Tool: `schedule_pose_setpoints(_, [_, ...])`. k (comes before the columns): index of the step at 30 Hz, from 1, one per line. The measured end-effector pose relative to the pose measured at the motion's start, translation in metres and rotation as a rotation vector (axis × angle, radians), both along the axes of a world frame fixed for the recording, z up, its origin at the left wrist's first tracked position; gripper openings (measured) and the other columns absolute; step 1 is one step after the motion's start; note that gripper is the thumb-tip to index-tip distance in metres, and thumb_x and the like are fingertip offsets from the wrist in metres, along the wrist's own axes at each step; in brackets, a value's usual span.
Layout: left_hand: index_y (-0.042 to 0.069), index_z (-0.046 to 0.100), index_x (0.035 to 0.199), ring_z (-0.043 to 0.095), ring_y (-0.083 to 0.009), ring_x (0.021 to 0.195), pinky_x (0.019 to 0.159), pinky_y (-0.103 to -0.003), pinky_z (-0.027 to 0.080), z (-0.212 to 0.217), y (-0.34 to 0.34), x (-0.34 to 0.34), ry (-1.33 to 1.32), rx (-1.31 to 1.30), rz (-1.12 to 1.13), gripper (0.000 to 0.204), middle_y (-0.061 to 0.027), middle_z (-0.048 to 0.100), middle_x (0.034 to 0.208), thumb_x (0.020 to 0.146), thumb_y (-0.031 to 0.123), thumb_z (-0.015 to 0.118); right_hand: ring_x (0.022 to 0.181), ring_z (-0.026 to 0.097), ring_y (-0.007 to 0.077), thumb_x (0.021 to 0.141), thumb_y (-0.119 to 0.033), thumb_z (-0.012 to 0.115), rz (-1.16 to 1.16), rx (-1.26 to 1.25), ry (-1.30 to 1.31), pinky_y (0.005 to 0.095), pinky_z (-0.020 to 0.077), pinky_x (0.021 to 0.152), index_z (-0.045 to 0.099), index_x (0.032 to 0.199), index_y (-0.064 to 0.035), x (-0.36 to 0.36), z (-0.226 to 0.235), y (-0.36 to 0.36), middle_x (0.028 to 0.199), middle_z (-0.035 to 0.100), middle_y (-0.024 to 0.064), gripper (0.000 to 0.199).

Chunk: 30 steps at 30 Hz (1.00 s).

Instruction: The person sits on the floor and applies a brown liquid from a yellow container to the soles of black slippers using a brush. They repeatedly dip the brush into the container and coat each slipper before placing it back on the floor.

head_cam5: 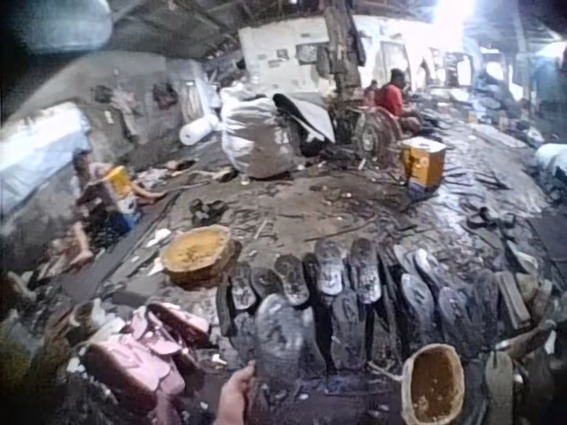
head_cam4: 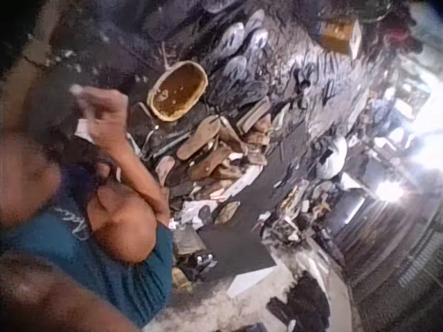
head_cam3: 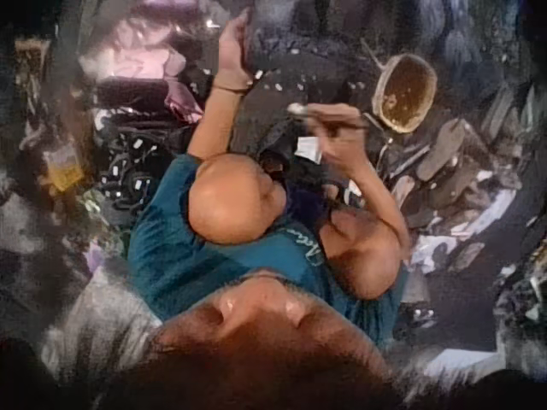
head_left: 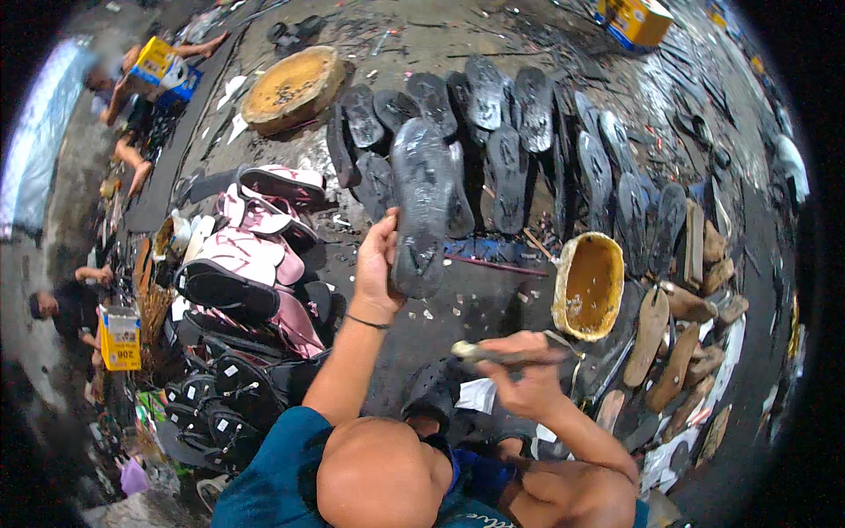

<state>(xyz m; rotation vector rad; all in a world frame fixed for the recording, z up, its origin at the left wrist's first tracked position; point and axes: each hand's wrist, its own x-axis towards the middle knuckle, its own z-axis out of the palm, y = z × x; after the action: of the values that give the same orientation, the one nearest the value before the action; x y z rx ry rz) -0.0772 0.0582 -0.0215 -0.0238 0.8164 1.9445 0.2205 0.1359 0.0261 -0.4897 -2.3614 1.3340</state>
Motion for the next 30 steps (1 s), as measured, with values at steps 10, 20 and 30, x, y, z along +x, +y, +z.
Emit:
schedule_pose_setpoints(10, [0.014,0.059,0.131,0.064,-0.0163,0.111,0.098,-0.035,0.051,-0.101,0.012,-0.057,0.006,-0.277,0.160,0.029,0.0009,0.069,0.120,0.103,0.021,0.057,0.089,0.063,0.0127,0.096,-0.015,0.070,-0.371,-0.179,-0.209,0.0284,0.0499,0.082,0.069,0.112,-0.0002,0.031,-0.016,0.007,0.098,0.070,0.0051,0.022])
schedule_pose_setpoints(20, [0.002,0.053,0.137,0.063,-0.0163,0.100,0.087,-0.030,0.052,-0.065,-0.090,0.038,0.790,-0.670,0.282,0.042,-0.0077,0.063,0.127,0.098,0.012,0.066,0.106,0.066,0.0227,0.101,-0.016,0.064,-0.687,-0.050,-0.295,0.0353,0.0513,0.096,0.064,0.126,0.0043,0.065,-0.024,0.082,0.121,0.068,0.0152,0.032])
schedule_pose_setpoints(30, [-0.001,0.043,0.140,0.052,-0.0170,0.097,0.091,-0.036,0.047,0.037,-0.201,-0.118,0.960,-1.255,0.917,0.062,-0.0039,0.052,0.098,0.090,0.018,0.075,0.084,0.067,0.0310,0.097,-0.026,0.068,-0.836,0.327,-0.265,0.0415,0.0518,0.075,0.072,0.109,-0.0012,0.094,-0.039,0.125,0.097,0.072,0.0165,0.028])
